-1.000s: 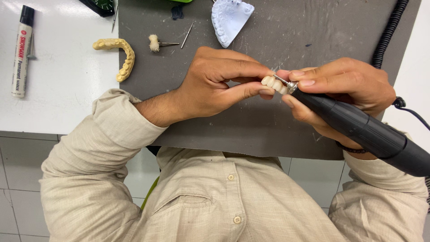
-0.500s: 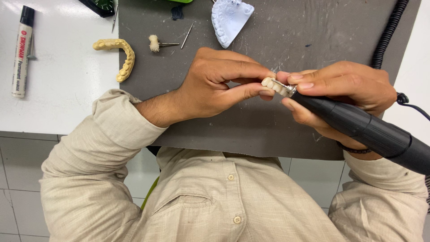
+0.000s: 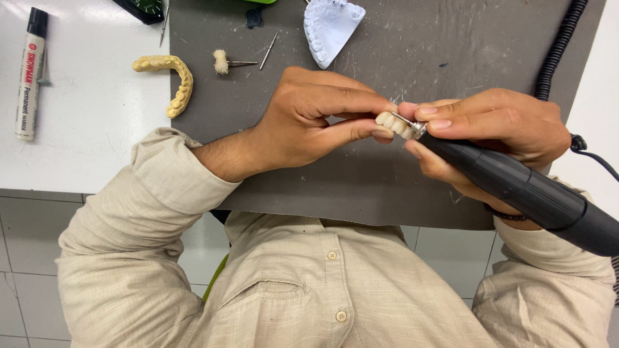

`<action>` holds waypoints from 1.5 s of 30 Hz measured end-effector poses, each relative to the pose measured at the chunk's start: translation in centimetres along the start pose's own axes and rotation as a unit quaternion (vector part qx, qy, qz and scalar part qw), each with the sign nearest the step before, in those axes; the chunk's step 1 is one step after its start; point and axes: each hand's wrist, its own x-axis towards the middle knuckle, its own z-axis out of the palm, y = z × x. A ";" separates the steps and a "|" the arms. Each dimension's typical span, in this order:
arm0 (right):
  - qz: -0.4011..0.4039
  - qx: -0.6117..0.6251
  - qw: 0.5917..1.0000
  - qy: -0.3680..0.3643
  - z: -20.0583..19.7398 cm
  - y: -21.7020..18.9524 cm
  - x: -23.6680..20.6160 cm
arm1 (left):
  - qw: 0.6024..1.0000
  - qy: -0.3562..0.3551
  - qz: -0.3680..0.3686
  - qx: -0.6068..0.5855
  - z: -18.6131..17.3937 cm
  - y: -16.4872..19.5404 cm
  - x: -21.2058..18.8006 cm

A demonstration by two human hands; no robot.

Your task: The person holds a ceramic dental bridge in one hand and uses a rotary grinding tool to grind and smooth its surfaces, periodically turning the bridge over and feeling its edges by hand before resuming grinding on other areas.

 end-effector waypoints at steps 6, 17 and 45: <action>-0.002 0.000 1.000 -0.015 -0.1 0.0 0.3 | 1.000 -0.003 0.006 -0.001 0.0 0.0 0.0; -0.006 -0.003 1.000 -0.014 -0.2 0.1 0.1 | 1.000 -0.004 0.001 -0.004 0.0 0.1 0.0; 0.009 -0.011 1.000 -0.018 -0.3 0.0 0.1 | 1.000 -0.005 -0.007 -0.030 0.1 0.2 0.1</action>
